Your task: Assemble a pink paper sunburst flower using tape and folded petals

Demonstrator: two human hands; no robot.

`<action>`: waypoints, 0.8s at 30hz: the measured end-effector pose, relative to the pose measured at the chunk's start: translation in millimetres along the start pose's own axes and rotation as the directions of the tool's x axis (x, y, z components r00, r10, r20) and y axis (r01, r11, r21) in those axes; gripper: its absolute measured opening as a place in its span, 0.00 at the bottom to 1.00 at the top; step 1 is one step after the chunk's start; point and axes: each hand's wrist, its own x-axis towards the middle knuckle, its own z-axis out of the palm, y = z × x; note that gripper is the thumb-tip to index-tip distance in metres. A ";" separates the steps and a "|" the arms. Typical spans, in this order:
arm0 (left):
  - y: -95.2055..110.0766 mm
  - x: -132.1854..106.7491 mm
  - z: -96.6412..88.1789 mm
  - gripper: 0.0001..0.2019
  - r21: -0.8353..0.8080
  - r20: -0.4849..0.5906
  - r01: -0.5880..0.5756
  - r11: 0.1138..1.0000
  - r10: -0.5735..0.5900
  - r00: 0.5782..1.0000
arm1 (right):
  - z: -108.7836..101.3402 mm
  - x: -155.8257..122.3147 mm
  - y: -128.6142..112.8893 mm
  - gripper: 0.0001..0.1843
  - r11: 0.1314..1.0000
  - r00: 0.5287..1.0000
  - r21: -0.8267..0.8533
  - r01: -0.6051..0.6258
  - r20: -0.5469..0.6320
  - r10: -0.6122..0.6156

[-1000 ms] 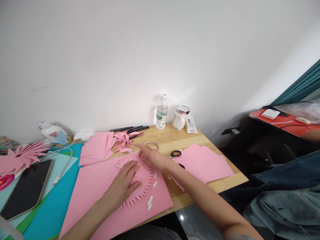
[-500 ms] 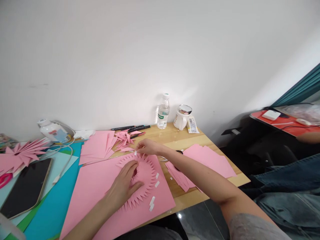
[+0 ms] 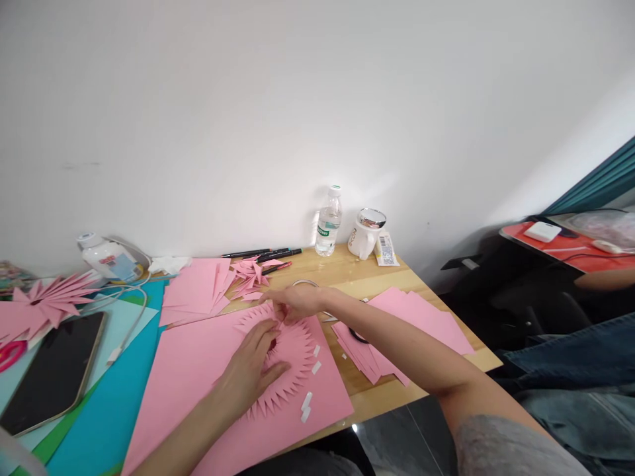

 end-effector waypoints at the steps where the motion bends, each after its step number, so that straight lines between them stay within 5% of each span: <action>1: 0.1 0.1 -0.2 0.20 0.003 0.000 -0.007 1.000 0.007 1.000 | -0.5 0.9 0.4 0.40 1.000 1.000 0.028 0.010 0.005 -0.010; 17: 5.3 3.1 -6.3 0.18 -0.060 0.005 -0.008 0.998 0.008 1.000 | 1.9 4.1 8.5 0.44 0.975 0.997 0.218 0.034 0.054 -0.047; 22: 1.0 1.7 -2.4 0.19 -0.024 -0.033 -0.064 0.998 0.063 0.997 | 4.4 4.8 7.5 0.35 0.959 0.999 0.282 -0.004 0.051 -0.011; 24: -0.2 1.5 -1.3 0.19 -0.027 -0.034 -0.058 0.998 0.057 0.998 | 4.3 4.3 6.5 0.25 0.940 0.996 0.336 -0.059 -0.039 0.077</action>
